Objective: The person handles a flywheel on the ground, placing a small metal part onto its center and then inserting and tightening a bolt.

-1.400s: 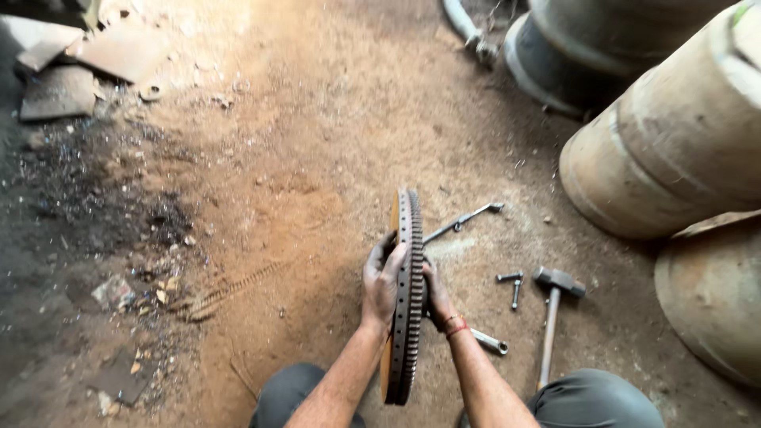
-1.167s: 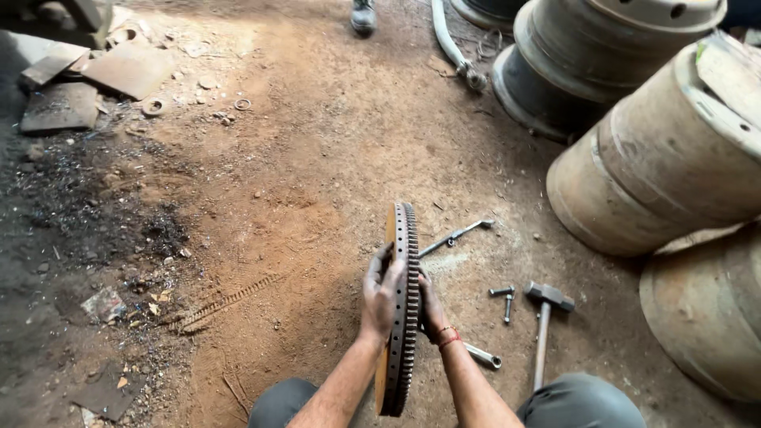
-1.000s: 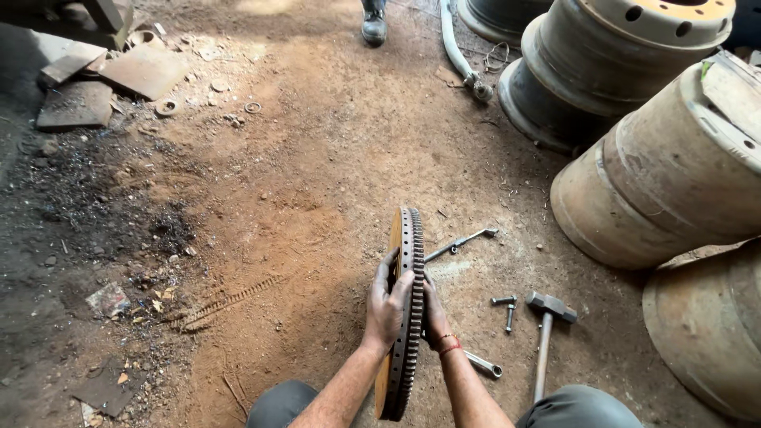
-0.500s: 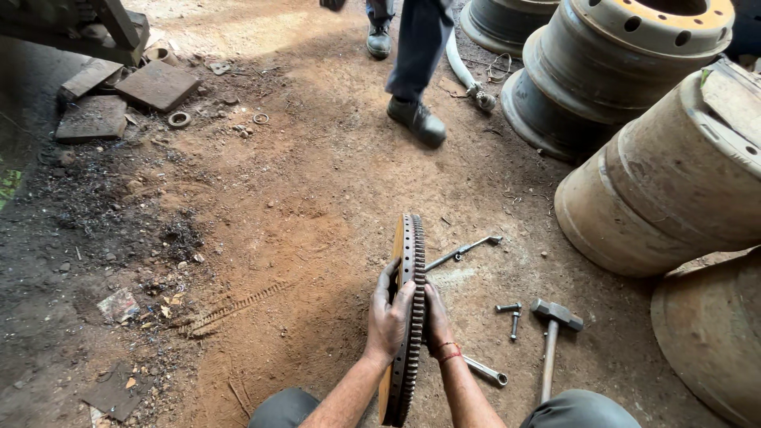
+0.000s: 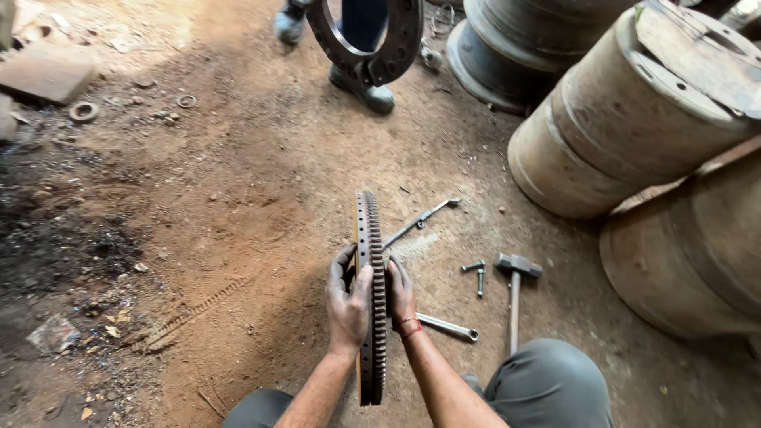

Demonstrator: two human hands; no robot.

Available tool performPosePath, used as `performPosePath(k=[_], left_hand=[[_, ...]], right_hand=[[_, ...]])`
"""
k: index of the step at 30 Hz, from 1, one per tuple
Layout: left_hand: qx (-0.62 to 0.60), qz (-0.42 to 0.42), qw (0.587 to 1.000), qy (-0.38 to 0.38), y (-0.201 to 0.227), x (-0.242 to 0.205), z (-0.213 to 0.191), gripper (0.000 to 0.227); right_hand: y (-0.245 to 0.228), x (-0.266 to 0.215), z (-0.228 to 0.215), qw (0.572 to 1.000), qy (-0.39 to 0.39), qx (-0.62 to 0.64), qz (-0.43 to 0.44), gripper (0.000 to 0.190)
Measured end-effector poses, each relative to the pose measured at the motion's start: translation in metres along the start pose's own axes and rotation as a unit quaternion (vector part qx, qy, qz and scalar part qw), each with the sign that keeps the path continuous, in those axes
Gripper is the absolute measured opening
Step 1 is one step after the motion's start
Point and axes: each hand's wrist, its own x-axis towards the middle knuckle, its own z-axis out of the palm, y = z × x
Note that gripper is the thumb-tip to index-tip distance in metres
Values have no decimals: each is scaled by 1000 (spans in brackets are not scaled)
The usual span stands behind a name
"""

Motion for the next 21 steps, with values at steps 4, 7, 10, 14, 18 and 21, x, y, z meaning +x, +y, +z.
performPosePath(k=[4,7,10,14,18,21], left_hand=[[-30,-20,999,-7,-1,-1,1,53],[-62,-30,998,-14,0,1,2,53],[-41,-26,999,-14,1,0,2,53],[-16,-17,1000,-16,1,0,0,53],[7,-19,1000,-23,-1,0,-1,57],[-3,-27,999,-21,-3,0,0,59]], right_hand=[[16,2,-3,1000,0,26,15,57],[13,2,-2,1000,7,6,12,57],[6,-2,0,1000,12,7,24,57],[-5,-4,3,1000,12,5,24,58],[-16,-8,4,998,7,16,58,60],[-18,-9,6,998,6,21,54,61]])
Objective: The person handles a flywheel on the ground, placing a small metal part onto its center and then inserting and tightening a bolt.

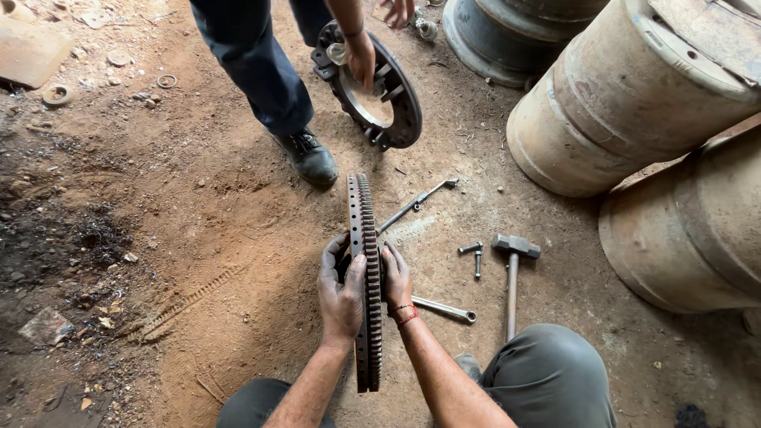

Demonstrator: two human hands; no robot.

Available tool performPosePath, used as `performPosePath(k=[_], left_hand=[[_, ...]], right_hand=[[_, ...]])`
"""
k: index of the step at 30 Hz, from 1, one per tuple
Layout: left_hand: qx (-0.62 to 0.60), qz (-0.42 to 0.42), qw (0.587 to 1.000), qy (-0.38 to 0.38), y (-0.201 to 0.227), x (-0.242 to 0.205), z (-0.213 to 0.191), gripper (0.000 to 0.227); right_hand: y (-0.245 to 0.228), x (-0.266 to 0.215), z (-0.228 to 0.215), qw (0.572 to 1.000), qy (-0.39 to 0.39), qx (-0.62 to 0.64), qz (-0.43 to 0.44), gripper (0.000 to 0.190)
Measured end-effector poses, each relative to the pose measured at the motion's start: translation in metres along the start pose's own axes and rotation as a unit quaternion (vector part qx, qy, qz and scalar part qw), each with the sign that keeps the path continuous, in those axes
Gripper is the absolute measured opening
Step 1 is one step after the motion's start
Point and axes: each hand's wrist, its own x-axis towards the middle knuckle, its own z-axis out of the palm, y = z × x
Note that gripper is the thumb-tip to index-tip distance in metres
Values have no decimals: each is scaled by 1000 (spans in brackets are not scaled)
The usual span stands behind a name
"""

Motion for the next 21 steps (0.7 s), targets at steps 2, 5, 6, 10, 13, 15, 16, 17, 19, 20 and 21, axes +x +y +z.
performPosePath(k=[2,5,6,10,13,15,16,17,19,20,21], left_hand=[[5,8,1000,3,1,0,0,58],[-2,2,1000,5,2,0,0,57],[-7,-3,1000,5,2,1,0,56],[-8,-24,1000,0,-2,1,-3,56],[16,4,1000,-5,-7,2,-4,53],[42,14,999,-2,-9,0,-6,48],[100,-15,995,4,-9,-3,-7,52],[158,-43,987,11,-9,-5,-8,56],[218,-42,975,16,-7,-7,-6,59],[219,-16,975,17,-6,-12,-4,59],[220,10,975,18,-5,-16,-3,60]], right_hand=[[2,1,-1,1000,0,13,12,61],[12,5,-3,1000,4,4,8,62],[16,7,-4,1000,6,-3,3,62],[28,10,-5,999,2,-22,-33,63],[13,3,2,1000,1,-16,-14,64],[-17,-5,8,1000,-6,-23,-8,66],[-37,-8,9,995,-5,-37,91,66],[-57,-15,8,981,-6,-50,190,67],[-86,-13,6,954,-28,-72,289,69],[-88,-12,4,951,-51,-85,292,70],[-82,-13,2,947,-75,-97,296,71]])
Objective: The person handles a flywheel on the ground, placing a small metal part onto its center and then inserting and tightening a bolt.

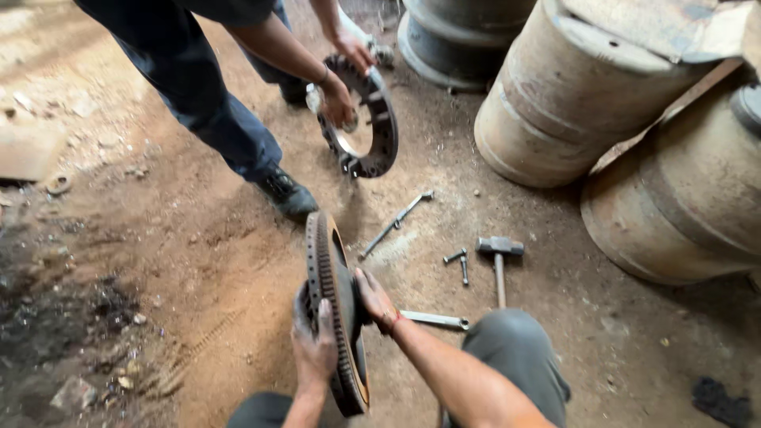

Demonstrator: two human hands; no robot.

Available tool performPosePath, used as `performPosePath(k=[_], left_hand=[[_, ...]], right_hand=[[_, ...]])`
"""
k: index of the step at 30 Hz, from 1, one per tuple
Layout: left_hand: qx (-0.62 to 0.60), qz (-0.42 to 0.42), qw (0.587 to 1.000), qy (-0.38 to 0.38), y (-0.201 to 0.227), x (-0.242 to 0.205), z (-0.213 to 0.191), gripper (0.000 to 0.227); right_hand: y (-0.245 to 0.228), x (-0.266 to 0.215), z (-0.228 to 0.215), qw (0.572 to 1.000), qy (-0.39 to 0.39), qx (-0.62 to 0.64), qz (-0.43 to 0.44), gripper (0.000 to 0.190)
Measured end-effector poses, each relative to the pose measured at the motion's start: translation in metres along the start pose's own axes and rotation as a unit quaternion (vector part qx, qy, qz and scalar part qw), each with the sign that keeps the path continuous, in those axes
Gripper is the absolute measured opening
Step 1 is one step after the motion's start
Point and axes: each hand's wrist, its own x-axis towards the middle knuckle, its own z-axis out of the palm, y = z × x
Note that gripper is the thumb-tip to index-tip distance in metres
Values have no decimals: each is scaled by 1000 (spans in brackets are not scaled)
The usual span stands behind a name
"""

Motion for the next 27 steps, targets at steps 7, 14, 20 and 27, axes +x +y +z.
performPosePath(k=[7,14,20,27], left_hand=[[54,-6,998,-4,8,0,-3,65],[-19,-28,999,19,2,-3,-2,55],[-92,-20,995,24,-4,-1,4,48],[-100,-32,994,16,3,-1,2,51]], right_hand=[[58,62,24,966,140,-39,-213,79],[63,59,32,959,189,-38,-209,73],[57,60,27,956,204,-49,-207,70],[65,68,25,959,180,-18,-220,70]])
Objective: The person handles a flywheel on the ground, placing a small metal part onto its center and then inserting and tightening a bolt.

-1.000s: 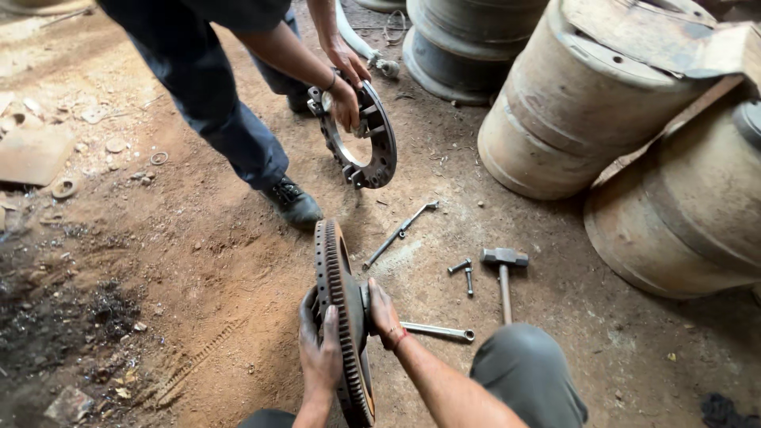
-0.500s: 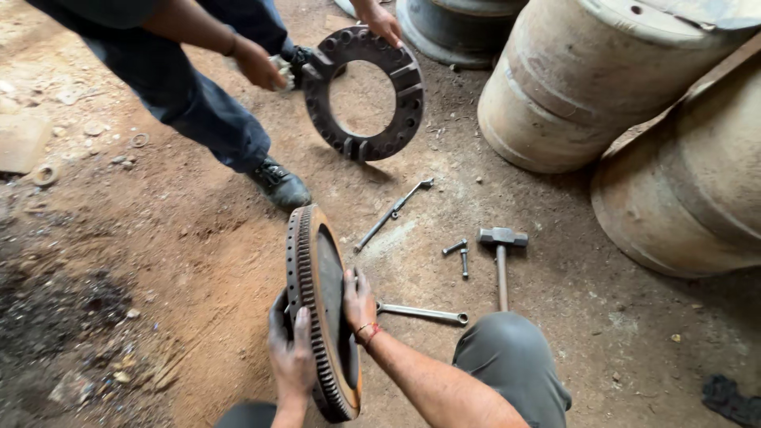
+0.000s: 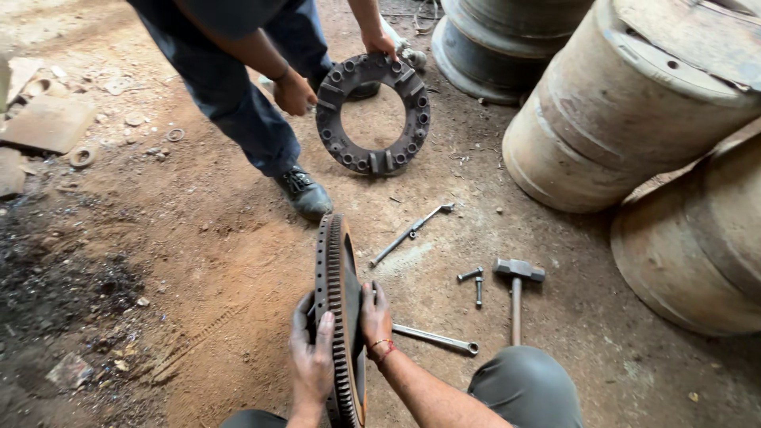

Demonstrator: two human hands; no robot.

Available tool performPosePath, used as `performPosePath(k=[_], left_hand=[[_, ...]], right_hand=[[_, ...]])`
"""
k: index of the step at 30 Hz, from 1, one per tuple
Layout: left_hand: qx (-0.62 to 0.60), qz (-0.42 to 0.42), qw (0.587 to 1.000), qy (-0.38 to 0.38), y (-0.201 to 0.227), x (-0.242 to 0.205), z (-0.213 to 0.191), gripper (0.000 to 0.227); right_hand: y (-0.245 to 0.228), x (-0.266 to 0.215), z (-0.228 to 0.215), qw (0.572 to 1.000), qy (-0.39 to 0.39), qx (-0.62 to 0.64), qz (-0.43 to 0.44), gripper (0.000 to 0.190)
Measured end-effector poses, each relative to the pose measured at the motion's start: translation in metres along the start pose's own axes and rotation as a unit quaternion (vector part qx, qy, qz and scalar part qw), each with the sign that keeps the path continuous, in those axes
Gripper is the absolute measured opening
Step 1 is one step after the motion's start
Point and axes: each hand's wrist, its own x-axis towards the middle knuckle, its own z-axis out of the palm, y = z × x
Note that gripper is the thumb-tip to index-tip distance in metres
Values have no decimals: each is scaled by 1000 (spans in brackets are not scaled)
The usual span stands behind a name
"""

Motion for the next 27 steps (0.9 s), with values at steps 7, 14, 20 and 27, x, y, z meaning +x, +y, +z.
performPosePath(k=[7,14,20,27], left_hand=[[35,-19,999,3,15,-2,-1,53],[16,-5,1000,-2,20,-3,1,55],[8,-6,1000,-4,15,-4,-1,56],[-30,-15,999,-12,14,-5,-1,55]], right_hand=[[3,2,0,1000,9,-10,-18,71],[-12,-6,-4,1000,8,-13,7,72],[-17,-11,-3,999,26,-30,-12,67],[-21,-14,-3,998,39,-51,-5,67]])
